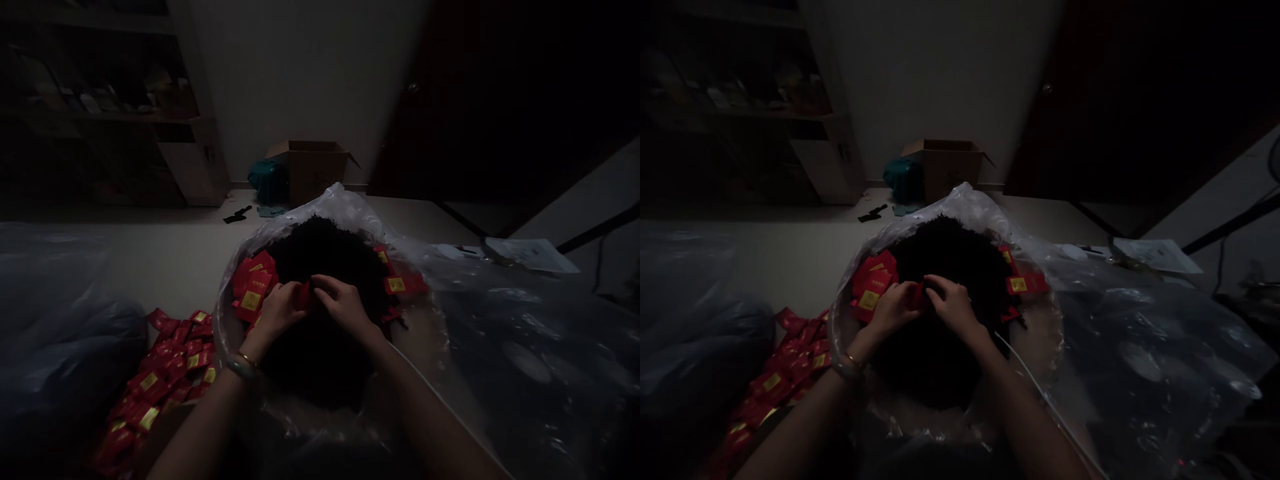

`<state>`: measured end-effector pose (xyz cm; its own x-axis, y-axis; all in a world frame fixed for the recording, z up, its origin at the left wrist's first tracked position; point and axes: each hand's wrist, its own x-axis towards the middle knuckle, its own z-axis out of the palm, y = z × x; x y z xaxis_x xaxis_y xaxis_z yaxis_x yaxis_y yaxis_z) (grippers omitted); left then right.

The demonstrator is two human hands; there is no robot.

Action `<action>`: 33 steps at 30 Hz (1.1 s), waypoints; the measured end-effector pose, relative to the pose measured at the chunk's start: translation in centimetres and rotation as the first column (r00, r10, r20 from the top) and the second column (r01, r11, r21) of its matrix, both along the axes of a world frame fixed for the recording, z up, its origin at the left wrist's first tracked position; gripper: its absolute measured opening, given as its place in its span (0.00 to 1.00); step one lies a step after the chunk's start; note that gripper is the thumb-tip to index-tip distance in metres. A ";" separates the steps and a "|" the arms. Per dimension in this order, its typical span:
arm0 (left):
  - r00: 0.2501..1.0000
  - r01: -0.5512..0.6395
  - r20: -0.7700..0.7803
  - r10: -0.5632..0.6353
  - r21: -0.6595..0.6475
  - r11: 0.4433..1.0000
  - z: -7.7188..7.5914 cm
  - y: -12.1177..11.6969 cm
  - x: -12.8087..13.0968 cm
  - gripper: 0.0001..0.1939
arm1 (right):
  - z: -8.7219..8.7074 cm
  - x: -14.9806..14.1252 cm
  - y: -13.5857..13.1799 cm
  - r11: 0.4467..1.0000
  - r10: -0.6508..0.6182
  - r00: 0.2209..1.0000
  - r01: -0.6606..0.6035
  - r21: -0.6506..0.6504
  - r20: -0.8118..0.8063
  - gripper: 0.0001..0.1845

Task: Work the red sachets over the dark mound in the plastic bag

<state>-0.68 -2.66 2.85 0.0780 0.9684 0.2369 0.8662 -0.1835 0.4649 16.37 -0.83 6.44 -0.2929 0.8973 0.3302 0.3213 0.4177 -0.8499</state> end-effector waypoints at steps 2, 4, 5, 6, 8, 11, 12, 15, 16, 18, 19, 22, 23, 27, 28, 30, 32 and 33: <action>1.000 -0.005 -0.008 0.005 0.003 1.000 -0.1 0.1 0.1 0.23 | 0.4 0.1 -0.1 1.000 0.021 1.000 -0.021 -0.008 -0.015 0.15; 1.000 -0.020 -0.003 0.020 0.008 1.000 -0.2 0.1 0.2 0.23 | 0.6 0.1 -0.3 1.000 0.025 0.999 -0.026 0.006 0.021 0.16; 0.999 -0.032 0.010 0.031 0.014 0.999 -0.2 0.1 0.3 0.23 | 0.7 0.1 -0.4 0.999 0.010 0.998 -0.013 0.037 0.069 0.17; 0.999 -0.044 0.029 0.043 0.025 0.999 -0.3 0.0 0.4 0.23 | 0.7 0.1 -0.4 0.996 -0.012 0.991 0.000 0.086 0.135 0.16; 0.995 -0.064 0.084 0.059 0.057 0.996 -0.4 0.0 0.5 0.24 | 0.4 0.0 -0.4 0.979 -0.048 0.957 -0.012 0.206 0.285 0.14; 0.984 -0.044 0.178 0.025 0.103 0.994 -0.8 0.0 0.7 0.31 | -0.4 0.0 -0.1 0.946 -0.013 0.910 -0.123 0.301 0.414 0.09; 0.978 -0.017 0.210 -0.007 0.112 0.994 -0.8 0.0 0.6 0.33 | -0.6 0.0 0.0 0.938 0.008 0.909 -0.151 0.311 0.417 0.08; 0.944 0.065 0.315 -0.099 0.117 0.991 -0.9 0.3 0.4 0.36 | -0.8 0.2 0.3 0.919 0.029 0.945 -0.154 0.363 0.326 0.11; 0.926 0.082 0.361 -0.115 0.105 0.991 -0.8 0.4 0.2 0.34 | -0.7 0.4 0.3 0.913 0.033 0.957 -0.146 0.380 0.287 0.12; 0.872 0.110 0.473 -0.126 0.061 0.992 -0.7 0.6 0.0 0.28 | -0.5 0.5 0.3 0.911 0.050 0.969 -0.143 0.387 0.240 0.12; 0.841 0.127 0.526 -0.126 0.034 0.991 -0.5 0.7 -0.1 0.24 | -0.4 0.5 0.3 0.916 0.056 0.971 -0.143 0.376 0.233 0.12; 0.778 0.171 0.617 -0.121 -0.023 0.985 -0.2 0.9 -0.4 0.16 | -0.6 0.4 0.2 0.939 0.018 0.975 -0.092 0.330 0.222 0.11; 0.773 0.178 0.623 -0.119 -0.033 0.984 -0.2 0.9 -0.4 0.15 | -0.7 0.3 0.2 0.945 -0.006 0.977 -0.064 0.321 0.214 0.11; 0.764 0.208 0.627 -0.151 -0.017 0.978 0.2 0.6 -0.3 0.19 | -0.9 0.2 0.2 0.953 -0.023 0.976 -0.043 0.301 0.215 0.07; 0.761 0.222 0.625 -0.174 0.000 0.975 0.4 0.5 -0.2 0.22 | -0.9 0.2 0.2 0.952 -0.013 0.976 -0.055 0.300 0.219 0.05; 0.763 0.252 0.604 -0.230 0.049 0.966 0.9 0.3 -0.2 0.25 | -0.8 0.3 0.2 0.949 0.003 0.977 -0.070 0.308 0.214 0.04; 0.783 0.273 0.552 -0.287 0.110 0.956 1.3 0.2 -0.4 0.22 | -0.7 0.5 0.4 0.946 0.012 0.981 -0.074 0.316 0.194 0.04; 0.798 0.276 0.518 -0.310 0.143 0.950 1.5 0.2 -0.5 0.17 | -0.6 0.6 0.5 0.946 0.012 0.983 -0.070 0.318 0.181 0.05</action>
<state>-1.18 -2.51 4.36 0.2025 0.9030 0.3789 0.3909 -0.4293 0.8142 16.98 -0.35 5.81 -0.4065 0.7376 0.5392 0.4290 0.6752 -0.6001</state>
